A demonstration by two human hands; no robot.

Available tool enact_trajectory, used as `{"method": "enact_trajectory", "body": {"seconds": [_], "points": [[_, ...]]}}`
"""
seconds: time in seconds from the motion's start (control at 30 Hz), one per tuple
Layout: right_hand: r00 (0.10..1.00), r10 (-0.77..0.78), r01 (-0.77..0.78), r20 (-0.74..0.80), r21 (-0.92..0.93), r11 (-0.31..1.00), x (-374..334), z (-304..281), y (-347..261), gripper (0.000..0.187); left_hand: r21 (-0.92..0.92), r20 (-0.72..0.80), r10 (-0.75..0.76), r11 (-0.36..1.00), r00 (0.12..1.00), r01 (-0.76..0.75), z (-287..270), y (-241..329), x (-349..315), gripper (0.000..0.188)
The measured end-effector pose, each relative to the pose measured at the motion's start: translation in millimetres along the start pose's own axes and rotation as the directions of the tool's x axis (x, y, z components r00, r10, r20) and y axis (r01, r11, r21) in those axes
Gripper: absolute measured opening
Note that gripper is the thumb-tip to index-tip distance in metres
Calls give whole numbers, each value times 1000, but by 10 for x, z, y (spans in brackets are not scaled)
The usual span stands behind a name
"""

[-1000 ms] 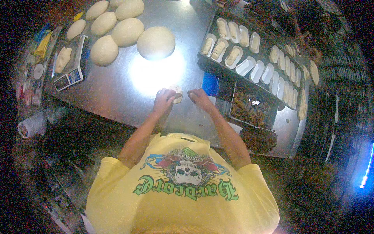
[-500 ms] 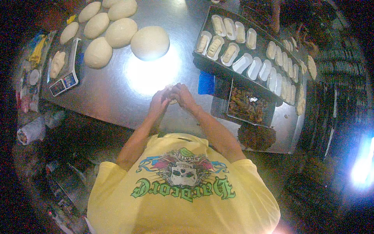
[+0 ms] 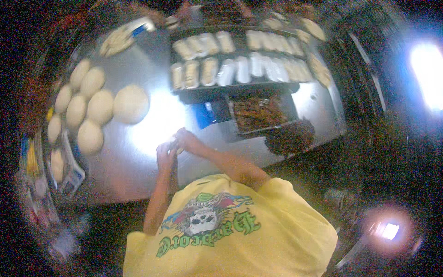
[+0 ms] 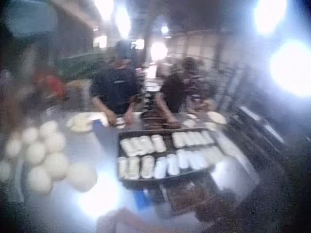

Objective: The person flattens dough balls, adds a brown filling, rolls them into logs, and places them on a tray. The person repeats this process multiple times while other workers perform similar tasks nearby.

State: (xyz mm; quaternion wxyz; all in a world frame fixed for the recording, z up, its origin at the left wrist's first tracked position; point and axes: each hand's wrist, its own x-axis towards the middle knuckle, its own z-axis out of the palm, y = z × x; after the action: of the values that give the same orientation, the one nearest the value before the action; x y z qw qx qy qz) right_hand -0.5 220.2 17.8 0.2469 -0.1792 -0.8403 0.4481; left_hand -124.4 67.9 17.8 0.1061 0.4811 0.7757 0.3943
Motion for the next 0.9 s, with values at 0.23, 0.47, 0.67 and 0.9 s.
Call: {"method": "enact_trajectory", "body": {"seconds": [0.23,0.47,0.67,0.9], "points": [[932,354,-334,-73,201,921,-924,-917,-171,19,142,-36,50,989,998,-44,-158,266,-26,29],[466,515,-634,-720,135,762,-2464,-3049,250,12,-144,8,-197,970,980,196,-164,817,-265,23],[594,392,-737,-702,-281,614,-2980,-4404,425,20,-239,41,-257,936,966,259,252,1205,-444,22],[753,510,-630,-415,-678,378,-2508,-4432,519,37,-342,183,-156,916,971,212,828,1801,-331,24]]}}
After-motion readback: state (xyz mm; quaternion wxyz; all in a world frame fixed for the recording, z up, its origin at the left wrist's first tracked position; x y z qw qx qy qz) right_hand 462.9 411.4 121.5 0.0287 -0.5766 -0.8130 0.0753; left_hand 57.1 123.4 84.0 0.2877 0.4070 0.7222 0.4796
